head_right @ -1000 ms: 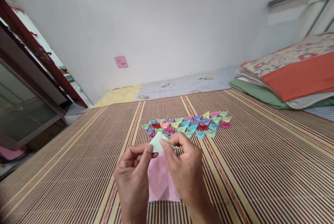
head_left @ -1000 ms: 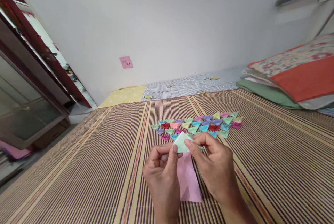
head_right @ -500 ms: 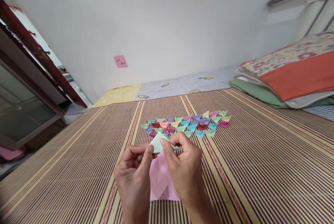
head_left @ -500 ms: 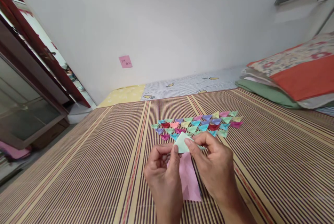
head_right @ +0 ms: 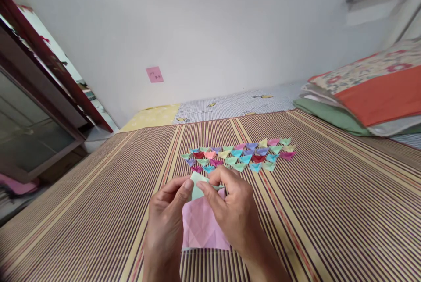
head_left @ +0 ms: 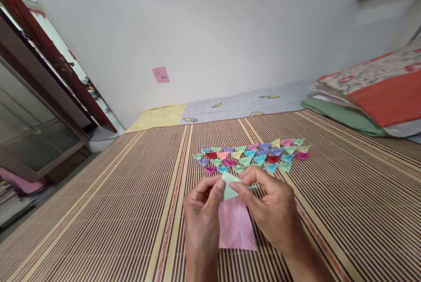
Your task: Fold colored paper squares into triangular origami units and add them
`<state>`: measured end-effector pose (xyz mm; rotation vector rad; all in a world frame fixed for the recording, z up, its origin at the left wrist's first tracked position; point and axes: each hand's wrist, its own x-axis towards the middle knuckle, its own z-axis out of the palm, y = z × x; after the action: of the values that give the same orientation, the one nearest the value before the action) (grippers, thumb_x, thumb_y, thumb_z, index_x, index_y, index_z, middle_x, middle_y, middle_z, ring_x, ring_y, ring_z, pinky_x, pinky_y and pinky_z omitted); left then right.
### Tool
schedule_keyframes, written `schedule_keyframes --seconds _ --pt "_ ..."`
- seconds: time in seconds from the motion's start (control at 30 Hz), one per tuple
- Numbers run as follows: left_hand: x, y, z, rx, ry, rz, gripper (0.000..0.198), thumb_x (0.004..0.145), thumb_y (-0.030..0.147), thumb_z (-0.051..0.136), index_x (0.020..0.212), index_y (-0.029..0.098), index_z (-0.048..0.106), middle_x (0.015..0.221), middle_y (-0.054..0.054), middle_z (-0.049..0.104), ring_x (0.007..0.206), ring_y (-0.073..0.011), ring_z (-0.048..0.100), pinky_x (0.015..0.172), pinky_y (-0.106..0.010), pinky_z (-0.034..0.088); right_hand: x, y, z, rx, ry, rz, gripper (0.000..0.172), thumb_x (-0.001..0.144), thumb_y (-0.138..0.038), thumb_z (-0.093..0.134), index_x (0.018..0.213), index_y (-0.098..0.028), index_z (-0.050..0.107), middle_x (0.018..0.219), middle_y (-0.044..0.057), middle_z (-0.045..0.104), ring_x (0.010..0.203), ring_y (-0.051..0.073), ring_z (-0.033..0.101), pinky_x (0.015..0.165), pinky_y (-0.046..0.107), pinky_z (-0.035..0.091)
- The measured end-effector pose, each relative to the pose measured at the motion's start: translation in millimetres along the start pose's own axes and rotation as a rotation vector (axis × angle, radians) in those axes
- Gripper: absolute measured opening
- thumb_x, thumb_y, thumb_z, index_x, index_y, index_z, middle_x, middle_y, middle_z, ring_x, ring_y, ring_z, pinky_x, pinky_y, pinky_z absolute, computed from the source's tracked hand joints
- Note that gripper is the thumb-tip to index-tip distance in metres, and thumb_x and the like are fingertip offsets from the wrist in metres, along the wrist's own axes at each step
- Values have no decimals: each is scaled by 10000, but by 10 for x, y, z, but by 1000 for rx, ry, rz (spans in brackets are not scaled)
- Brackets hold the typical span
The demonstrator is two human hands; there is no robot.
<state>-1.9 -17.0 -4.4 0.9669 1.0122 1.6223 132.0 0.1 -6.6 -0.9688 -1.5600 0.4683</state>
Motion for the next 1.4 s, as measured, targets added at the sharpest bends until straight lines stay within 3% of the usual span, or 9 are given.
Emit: schedule_keyframes --seconds 0.43,0.73,0.97,1.4 --pt "3 -5 -5 36 12 41 173 793 334 853 785 179 778 729 -6 678 702 -128 599 680 -220 501 -1 -47 18 1 -23 54 307 947 -291 664 681 -224 525 637 -37 529 597 146 529 571 280 412" --pt "-12 24 -15 52 -34 21 208 835 358 820 799 169 740 745 -14 676 705 -125 590 674 -211 494 6 -30 -6 47 -45 84 299 930 -297 698 683 -220 548 639 -43 543 594 140 521 577 280 410" --pt "-35 15 -7 66 -26 51 239 852 382 800 800 165 715 717 -7 634 672 -124 551 631 -211 474 39 -65 -11 181 -35 40 207 917 -268 725 754 -226 605 826 0 660 829 186 653 735 295 502" --pt "-82 46 42 326 -7 180 188 925 371 723 848 211 782 742 -2 626 710 -147 556 659 -244 452 25 -89 -38 122 7 1 210 939 -248 711 755 -217 614 722 -36 646 666 124 618 618 229 491"
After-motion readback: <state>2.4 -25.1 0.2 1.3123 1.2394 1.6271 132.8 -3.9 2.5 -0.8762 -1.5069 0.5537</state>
